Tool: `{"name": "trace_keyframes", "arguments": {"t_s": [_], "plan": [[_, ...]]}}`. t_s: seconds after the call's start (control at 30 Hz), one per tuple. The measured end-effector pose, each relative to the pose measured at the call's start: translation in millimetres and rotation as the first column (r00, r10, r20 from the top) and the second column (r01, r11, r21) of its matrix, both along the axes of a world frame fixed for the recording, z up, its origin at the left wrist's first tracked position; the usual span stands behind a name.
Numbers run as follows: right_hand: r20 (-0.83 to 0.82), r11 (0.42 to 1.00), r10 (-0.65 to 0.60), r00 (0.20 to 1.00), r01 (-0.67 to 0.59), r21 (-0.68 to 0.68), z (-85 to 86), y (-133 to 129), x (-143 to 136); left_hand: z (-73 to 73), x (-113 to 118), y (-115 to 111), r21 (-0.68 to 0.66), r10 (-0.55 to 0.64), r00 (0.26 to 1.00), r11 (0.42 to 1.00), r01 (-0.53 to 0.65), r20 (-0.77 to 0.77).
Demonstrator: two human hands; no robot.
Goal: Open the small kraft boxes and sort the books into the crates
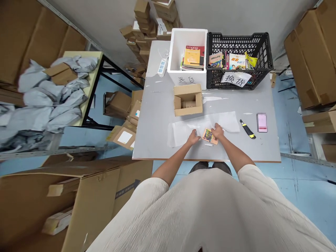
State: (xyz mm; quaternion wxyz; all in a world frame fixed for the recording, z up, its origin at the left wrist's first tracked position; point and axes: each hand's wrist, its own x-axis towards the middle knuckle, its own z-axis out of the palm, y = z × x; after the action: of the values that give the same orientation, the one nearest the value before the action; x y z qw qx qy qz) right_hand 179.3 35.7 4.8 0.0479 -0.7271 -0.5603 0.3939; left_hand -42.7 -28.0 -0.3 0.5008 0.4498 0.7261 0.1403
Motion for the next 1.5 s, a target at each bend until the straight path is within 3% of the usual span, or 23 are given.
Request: {"name": "trace_keyframes", "arguments": {"t_s": [0.17,0.43,0.6,0.73,0.83,0.93,1.0,1.1,1.2,1.27,1.3,1.33,1.43,1.5], "plan": [[-0.03,0.999,-0.013,0.999,0.012,-0.032,-2.2,6,-31,0.8,18,13,-0.164,0.216,0.948,0.97,-0.181,0.233],[-0.102,0.993,0.11,0.989,-0.113,-0.02,5.7,7,-54,12.3,28,23,-0.114,0.247,0.904,0.969,-0.22,0.35],[-0.225,0.977,0.208,0.952,-0.193,0.086,27.3,7,-57,29.6,21,30,-0.02,0.198,0.898,0.978,-0.208,0.392],[-0.384,0.981,0.179,0.906,-0.134,0.141,44.5,6,-53,46.1,18,34,-0.026,0.262,0.862,0.96,-0.279,0.434],[-0.368,0.973,0.178,0.913,-0.107,0.206,53.6,6,-48,59.9,22,36,-0.001,0.288,0.816,0.943,-0.332,0.5],[-0.237,0.933,0.259,0.936,-0.18,0.311,62.4,10,-43,76.5,26,31,0.071,0.248,0.825,0.942,-0.327,0.508],[-0.098,0.893,0.319,0.943,-0.264,0.364,70.5,15,-39,90.6,24,22,0.159,0.208,0.883,0.942,-0.297,0.42],[0.131,0.823,0.392,0.911,-0.411,0.393,88.0,20,-34,118.0,16,10,0.418,0.18,0.98,0.887,-0.197,0.081],[0.308,0.726,0.498,0.81,-0.584,0.362,109.2,21,-32,149.8,9,11,0.605,-0.086,0.965,0.765,0.223,-0.248],[0.372,0.661,0.559,0.741,-0.669,0.339,122.7,19,-34,168.8,8,23,0.601,-0.277,0.883,0.651,0.462,-0.379],[0.389,0.633,0.577,0.718,-0.694,0.343,128.7,18,-35,176.5,8,31,0.572,-0.323,0.845,0.627,0.529,-0.427],[0.398,0.608,0.589,0.704,-0.71,0.356,134.0,17,-35,182.7,7,39,0.523,-0.349,0.816,0.635,0.568,-0.461],[0.379,0.549,0.607,0.699,-0.713,0.437,146.2,16,-35,193.6,3,58,0.337,-0.398,0.772,0.731,0.593,-0.495],[0.329,0.525,0.617,0.714,-0.686,0.504,151.5,16,-33,196.7,-1,63,0.288,-0.43,0.767,0.748,0.598,-0.477]]}}
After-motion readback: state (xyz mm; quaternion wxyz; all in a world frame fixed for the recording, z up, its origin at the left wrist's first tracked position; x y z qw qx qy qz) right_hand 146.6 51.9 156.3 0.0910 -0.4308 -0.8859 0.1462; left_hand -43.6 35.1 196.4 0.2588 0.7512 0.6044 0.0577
